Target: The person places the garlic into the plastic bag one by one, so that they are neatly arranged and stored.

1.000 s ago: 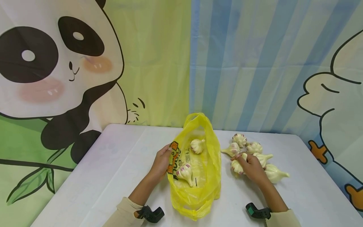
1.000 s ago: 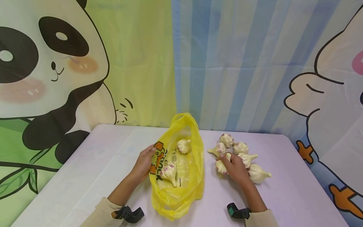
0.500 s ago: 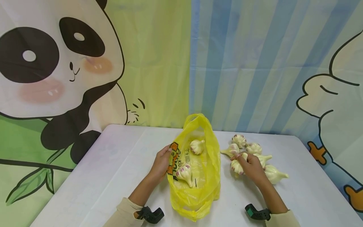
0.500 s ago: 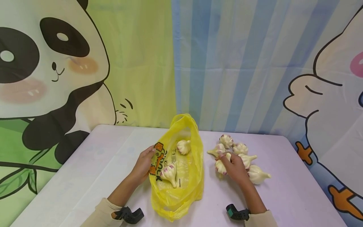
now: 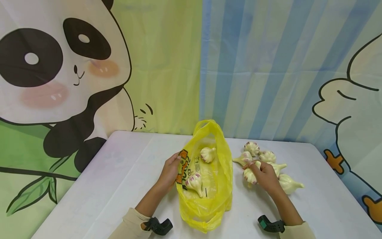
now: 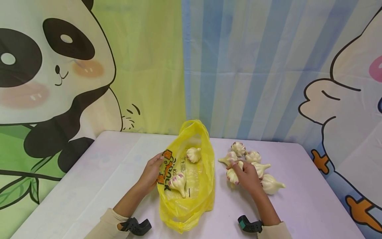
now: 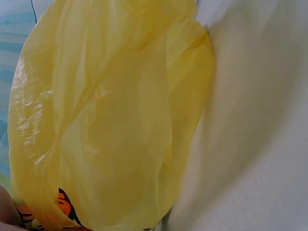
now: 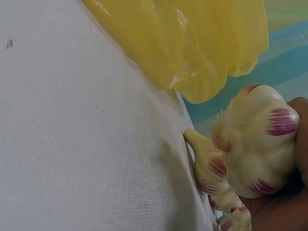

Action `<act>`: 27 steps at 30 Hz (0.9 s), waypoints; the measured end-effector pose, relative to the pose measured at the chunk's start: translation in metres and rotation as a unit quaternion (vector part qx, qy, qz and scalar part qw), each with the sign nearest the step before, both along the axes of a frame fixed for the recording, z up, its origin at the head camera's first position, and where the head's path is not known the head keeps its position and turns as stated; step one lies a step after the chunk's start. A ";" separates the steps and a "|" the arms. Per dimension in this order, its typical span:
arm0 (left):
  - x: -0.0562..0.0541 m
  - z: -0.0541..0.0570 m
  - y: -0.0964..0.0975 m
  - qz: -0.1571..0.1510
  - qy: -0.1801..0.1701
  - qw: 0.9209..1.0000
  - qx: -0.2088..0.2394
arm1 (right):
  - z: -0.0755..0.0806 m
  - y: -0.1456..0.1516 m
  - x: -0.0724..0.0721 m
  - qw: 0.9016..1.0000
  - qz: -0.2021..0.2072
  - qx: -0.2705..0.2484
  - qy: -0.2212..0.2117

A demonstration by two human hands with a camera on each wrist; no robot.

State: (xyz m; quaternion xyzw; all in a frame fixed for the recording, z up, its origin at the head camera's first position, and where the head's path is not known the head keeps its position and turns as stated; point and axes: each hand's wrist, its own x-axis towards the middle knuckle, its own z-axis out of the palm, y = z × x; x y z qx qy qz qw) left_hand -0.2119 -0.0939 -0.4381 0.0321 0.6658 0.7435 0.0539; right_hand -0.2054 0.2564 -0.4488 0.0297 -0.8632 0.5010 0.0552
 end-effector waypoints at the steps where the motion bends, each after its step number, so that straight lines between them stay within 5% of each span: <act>1: 0.000 0.000 0.000 0.000 0.000 1.000 -0.001 | 0.000 0.000 0.000 1.000 0.000 0.000 0.001; 27: 0.002 0.000 0.000 -0.005 0.001 1.000 -0.006 | 0.017 -0.002 -0.005 0.999 -0.024 0.007 0.039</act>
